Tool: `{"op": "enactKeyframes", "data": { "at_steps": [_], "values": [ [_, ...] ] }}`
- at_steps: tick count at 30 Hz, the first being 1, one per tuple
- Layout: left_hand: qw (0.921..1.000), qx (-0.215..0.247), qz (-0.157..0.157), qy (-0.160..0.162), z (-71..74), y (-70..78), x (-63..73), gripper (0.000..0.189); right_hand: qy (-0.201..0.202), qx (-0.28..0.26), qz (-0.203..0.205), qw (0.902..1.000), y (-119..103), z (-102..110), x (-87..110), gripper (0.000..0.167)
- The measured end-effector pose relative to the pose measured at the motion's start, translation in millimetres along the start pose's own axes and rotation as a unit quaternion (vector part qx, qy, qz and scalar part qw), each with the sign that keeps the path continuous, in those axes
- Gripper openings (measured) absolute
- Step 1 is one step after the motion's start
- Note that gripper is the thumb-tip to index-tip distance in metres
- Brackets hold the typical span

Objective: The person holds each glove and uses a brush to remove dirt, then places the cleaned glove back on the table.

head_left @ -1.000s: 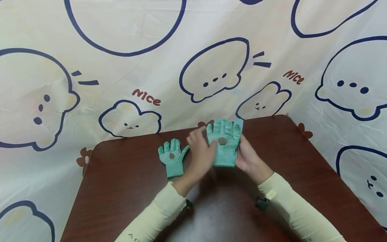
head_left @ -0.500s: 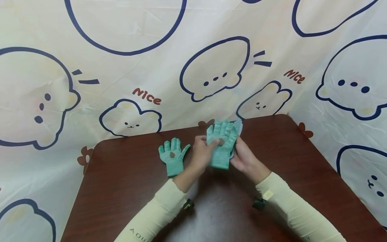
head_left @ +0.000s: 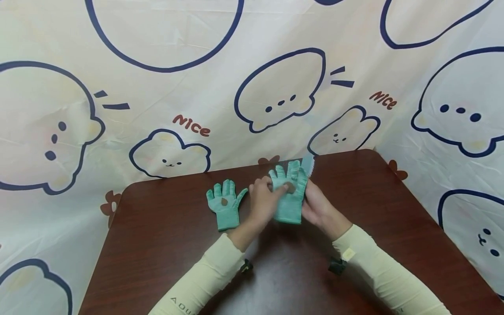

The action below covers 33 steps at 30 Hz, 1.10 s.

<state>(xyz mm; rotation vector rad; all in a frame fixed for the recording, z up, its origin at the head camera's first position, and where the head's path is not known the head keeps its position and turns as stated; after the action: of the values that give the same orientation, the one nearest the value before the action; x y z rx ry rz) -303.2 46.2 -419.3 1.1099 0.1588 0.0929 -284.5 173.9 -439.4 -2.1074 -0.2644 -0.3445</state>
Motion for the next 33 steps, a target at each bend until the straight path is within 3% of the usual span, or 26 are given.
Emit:
{"op": "enactKeyframes", "data": {
  "at_steps": [3,6,11,16,19,21,22,24,27,29,31,33],
  "values": [
    [0.9994,-0.008,-0.035,0.002,0.1,5.2,1.7,0.039,0.004,-0.001,-0.005,1.0000,0.3,1.0,-0.5,0.034],
    [0.9987,0.018,-0.047,0.003,0.7,8.4,3.6,0.037,0.009,0.001,0.002,1.0000,0.3,3.0,-1.9,0.033],
    [0.9929,0.116,-0.028,0.004,4.0,11.8,5.9,0.022,0.016,0.000,0.029,0.9994,-2.1,6.0,-4.2,0.032],
    [0.9863,0.164,-0.017,0.008,9.0,14.2,4.7,0.017,0.048,0.010,0.051,0.9975,-4.4,15.0,-4.9,0.032],
    [0.9762,0.216,0.015,-0.010,9.8,14.0,1.7,0.024,0.076,0.046,0.060,0.9942,-7.7,24.3,-3.0,0.030],
    [0.9612,0.266,0.063,-0.034,7.3,10.5,-1.9,0.033,0.082,0.075,0.064,0.9917,-11.0,30.0,-2.0,0.027],
    [0.9489,0.299,0.088,-0.050,5.5,9.0,-3.3,0.036,0.083,0.090,0.066,0.9903,-12.7,33.0,-1.4,0.028],
    [0.9161,0.365,0.146,-0.080,1.2,5.4,-5.8,0.041,0.081,0.122,0.076,0.9862,-15.9,39.6,-0.3,0.031],
    [0.8573,0.450,0.222,-0.113,-5.1,1.0,-6.8,0.046,0.076,0.162,0.092,0.9795,-20.4,49.8,2.0,0.039],
    [0.8272,0.485,0.252,-0.128,-8.3,-0.1,-6.0,0.048,0.080,0.188,0.109,0.9728,-24.8,57.5,4.5,0.042],
    [0.8120,0.499,0.268,-0.142,-11.3,-0.7,-4.9,0.050,0.082,0.206,0.124,0.9671,-30.7,63.3,7.7,0.044],
    [0.8064,0.502,0.271,-0.157,-14.4,-1.0,-3.7,0.051,0.087,0.212,0.140,0.9633,-37.9,67.4,11.5,0.044]
  ]
}}
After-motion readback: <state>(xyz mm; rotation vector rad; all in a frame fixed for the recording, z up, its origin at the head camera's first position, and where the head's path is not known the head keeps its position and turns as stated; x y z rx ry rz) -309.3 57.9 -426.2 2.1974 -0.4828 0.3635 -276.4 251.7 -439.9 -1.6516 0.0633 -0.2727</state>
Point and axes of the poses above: each hand's wrist, its own x-axis away from the middle knuckle, its own z-axis out of the back of the hand, y = z × x, the point moved 8 cm from there along -x, towards the middle knuckle, and after that the axes turned 12 degrees about y, right-handed, at the moved point
